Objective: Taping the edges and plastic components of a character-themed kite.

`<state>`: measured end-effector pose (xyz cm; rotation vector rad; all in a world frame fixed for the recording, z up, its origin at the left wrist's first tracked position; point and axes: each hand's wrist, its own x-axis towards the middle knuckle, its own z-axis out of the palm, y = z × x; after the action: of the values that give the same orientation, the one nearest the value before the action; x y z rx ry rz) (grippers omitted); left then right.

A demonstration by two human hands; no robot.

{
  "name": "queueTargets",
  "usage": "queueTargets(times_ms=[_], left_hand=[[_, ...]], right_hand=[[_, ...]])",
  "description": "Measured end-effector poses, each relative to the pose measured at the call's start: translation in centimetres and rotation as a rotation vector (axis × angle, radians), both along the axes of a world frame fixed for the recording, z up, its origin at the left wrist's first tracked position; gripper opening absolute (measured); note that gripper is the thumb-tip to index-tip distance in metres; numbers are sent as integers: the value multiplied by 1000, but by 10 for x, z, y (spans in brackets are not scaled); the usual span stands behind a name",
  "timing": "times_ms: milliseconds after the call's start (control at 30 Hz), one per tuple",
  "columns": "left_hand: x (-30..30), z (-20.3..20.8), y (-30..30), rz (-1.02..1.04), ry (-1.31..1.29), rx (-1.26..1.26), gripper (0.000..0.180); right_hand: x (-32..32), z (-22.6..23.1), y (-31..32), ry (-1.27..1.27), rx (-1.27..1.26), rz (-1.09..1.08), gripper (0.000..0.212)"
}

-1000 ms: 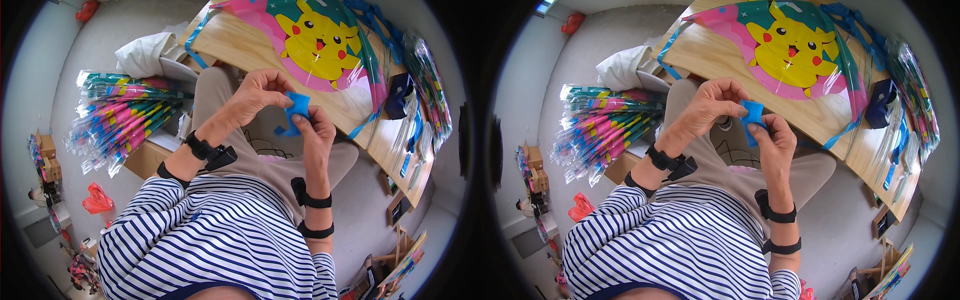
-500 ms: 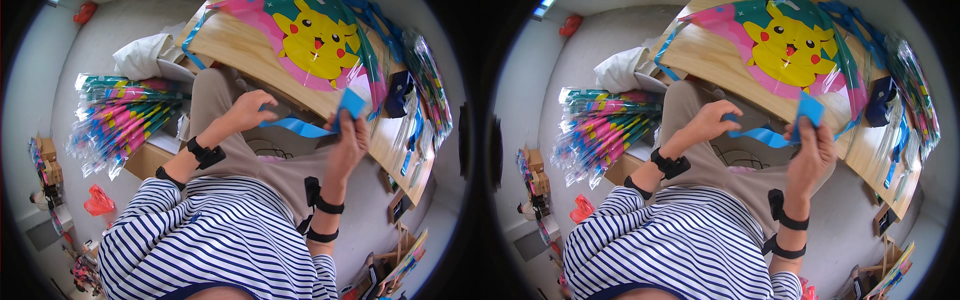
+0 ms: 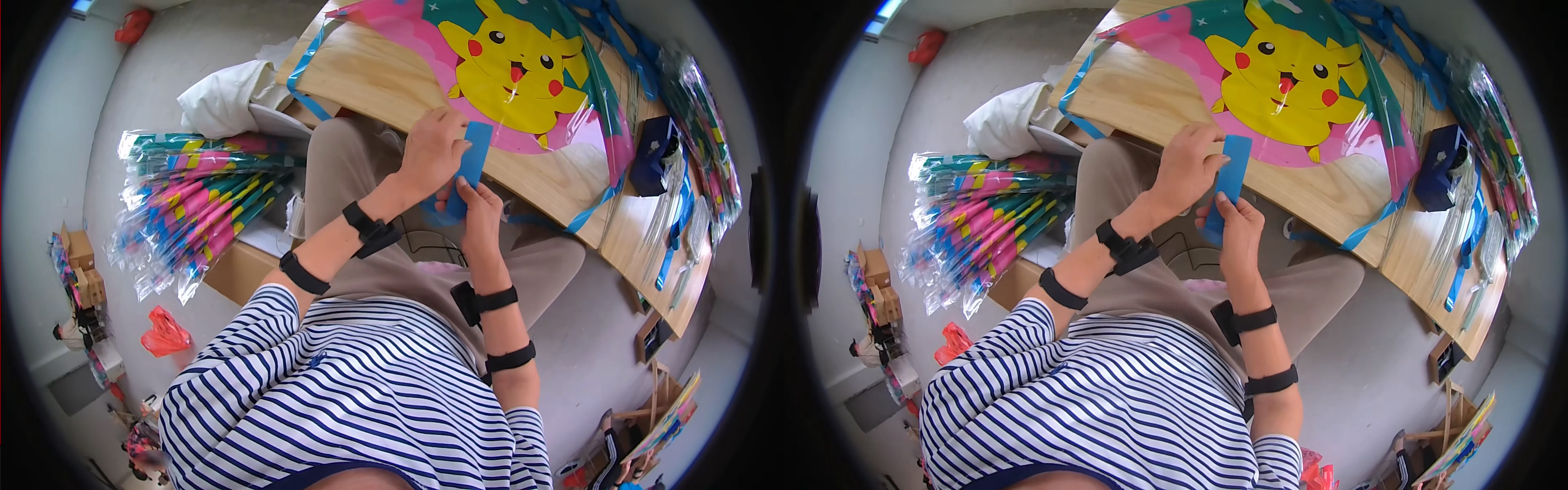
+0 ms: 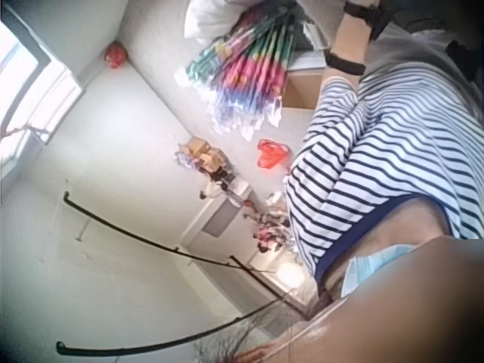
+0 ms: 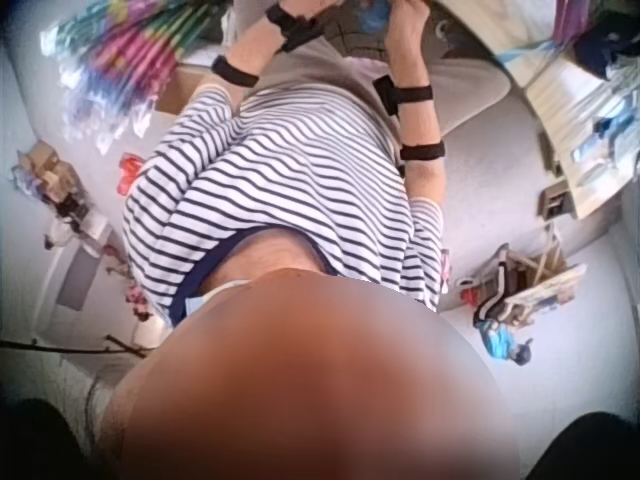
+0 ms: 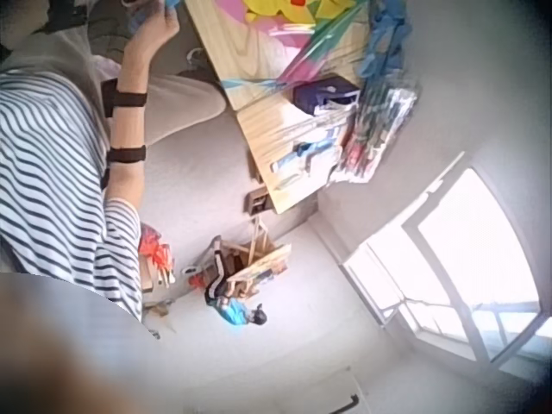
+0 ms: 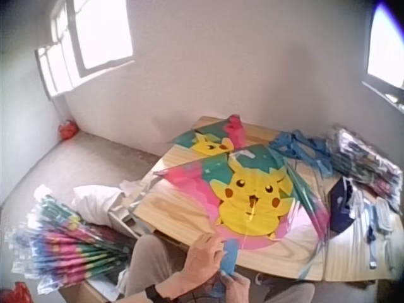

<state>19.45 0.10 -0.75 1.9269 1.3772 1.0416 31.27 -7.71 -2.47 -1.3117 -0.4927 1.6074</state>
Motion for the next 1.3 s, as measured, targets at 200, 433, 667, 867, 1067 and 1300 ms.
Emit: queueTargets(times_ms=[200,433,667,867,1067,1300], left_hand=[[10,-15,-17,-266,273,205,35],[8,-11,-15,-118,393,256,45],[-7,7,-13,-24,297,245,43],[12,-19,-23,-279,319,146,39],[15,-27,-19,-286,365,155,41],[19,-31,-18,-276,370,203,48]], right_hand=[[-8,-38,6,193,-102,-215,12],[-7,-37,17,224,-93,-245,14],[-6,-37,12,208,-151,-158,12],[-8,-62,10,230,-161,-242,23],[-19,-44,16,266,-252,-402,23],[-12,-45,14,215,-237,-292,29]])
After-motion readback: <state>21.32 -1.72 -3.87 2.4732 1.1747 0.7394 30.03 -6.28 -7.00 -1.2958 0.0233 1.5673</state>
